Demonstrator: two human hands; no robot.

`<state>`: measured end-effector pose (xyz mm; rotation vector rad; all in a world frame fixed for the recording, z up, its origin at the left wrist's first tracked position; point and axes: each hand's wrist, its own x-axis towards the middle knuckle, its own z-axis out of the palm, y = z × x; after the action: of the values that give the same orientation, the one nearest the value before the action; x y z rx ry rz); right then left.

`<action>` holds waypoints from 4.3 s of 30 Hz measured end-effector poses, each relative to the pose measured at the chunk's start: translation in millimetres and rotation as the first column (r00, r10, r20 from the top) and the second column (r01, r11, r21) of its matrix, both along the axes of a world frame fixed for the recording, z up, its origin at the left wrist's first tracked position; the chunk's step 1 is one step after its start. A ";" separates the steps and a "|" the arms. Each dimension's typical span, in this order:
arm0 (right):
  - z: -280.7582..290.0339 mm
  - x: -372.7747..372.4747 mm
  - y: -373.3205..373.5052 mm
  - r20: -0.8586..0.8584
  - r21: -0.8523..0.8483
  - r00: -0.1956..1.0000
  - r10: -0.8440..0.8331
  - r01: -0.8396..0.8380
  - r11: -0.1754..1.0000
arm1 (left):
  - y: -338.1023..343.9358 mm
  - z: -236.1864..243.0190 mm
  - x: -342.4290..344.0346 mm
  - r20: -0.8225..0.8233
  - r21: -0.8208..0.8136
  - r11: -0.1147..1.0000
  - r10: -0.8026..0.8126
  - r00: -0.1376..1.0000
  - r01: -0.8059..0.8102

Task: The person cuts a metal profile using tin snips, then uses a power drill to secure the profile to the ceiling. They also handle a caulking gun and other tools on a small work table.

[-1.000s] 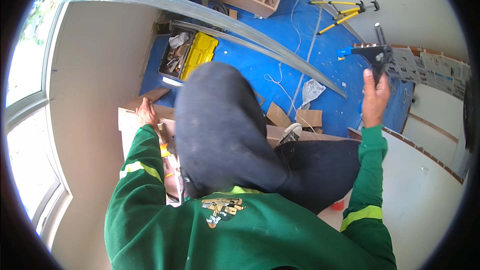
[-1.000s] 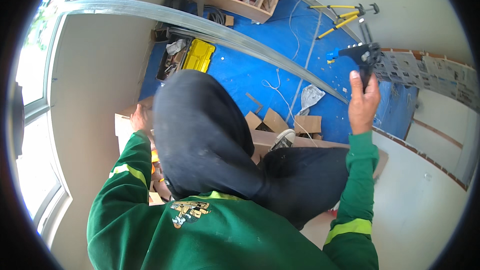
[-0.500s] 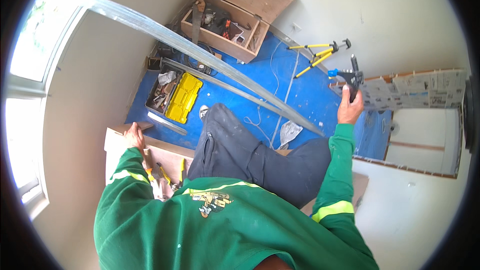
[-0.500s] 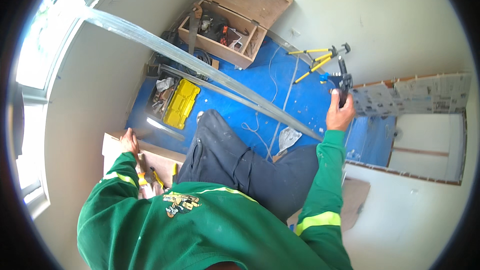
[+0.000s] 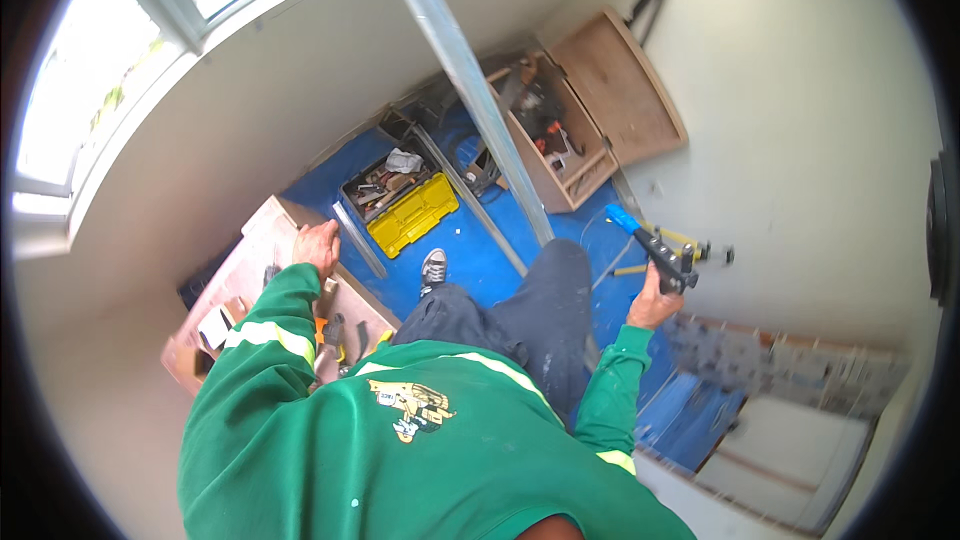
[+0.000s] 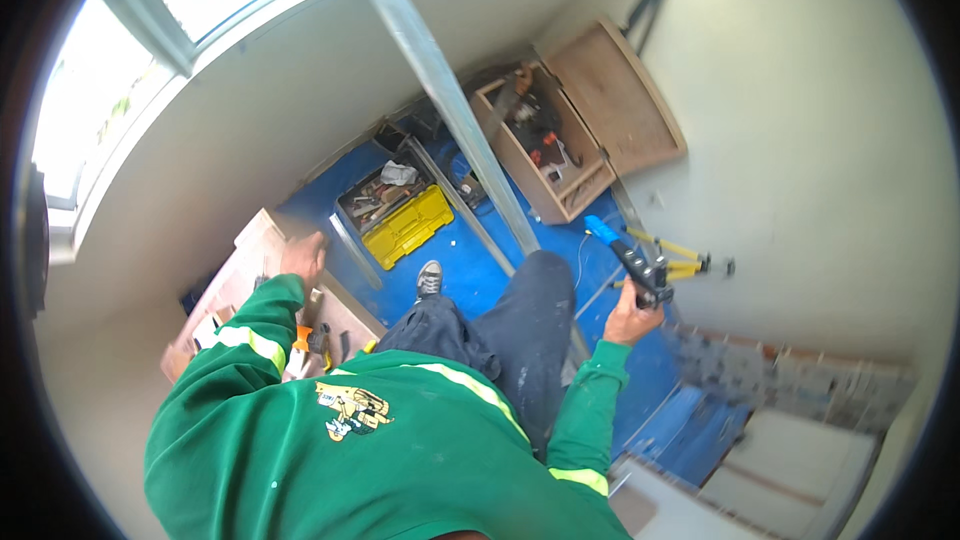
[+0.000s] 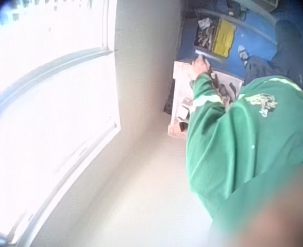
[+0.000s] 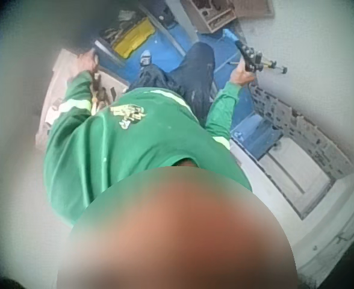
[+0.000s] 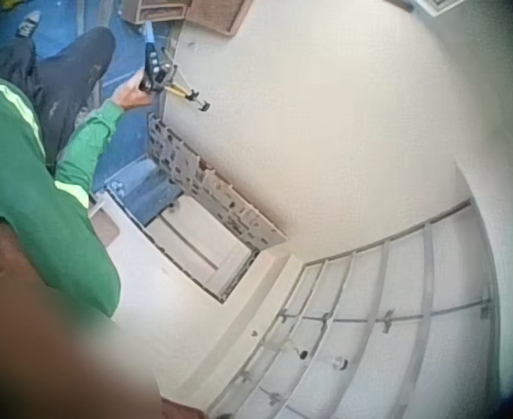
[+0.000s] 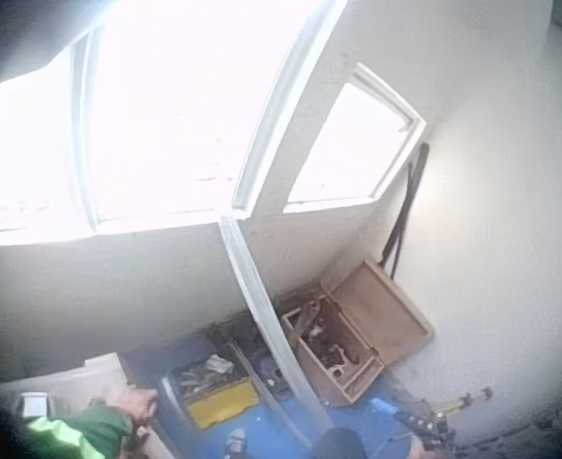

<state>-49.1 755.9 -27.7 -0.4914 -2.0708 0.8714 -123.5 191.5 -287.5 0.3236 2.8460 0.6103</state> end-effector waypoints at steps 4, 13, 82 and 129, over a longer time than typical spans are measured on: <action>3.8 -89.9 -59.0 0.112 -0.019 0.906 0.409 -0.409 0.912 | -2.8 1.1 3.7 -0.020 0.066 0.996 0.062 0.998 -0.061; -161.5 -203.0 -210.8 0.440 -0.634 0.112 0.891 -0.664 0.396 | -4.5 -1.7 6.3 0.002 0.090 0.986 0.137 0.991 -0.137; -64.7 -101.7 -271.7 0.153 -0.916 -0.707 0.691 -0.364 -0.170 | 225.1 67.5 253.6 0.651 0.696 -0.252 0.617 0.442 -0.673; 6.7 -23.2 -300.4 -0.154 -0.854 -0.955 0.253 -0.001 -0.521 | 227.7 338.4 299.6 -0.153 0.868 0.043 0.971 -0.185 -0.494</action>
<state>-72.3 455.5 -21.0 -1.0585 0.8523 -0.8733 176.1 419.2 50.9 -2.1395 3.0583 2.0046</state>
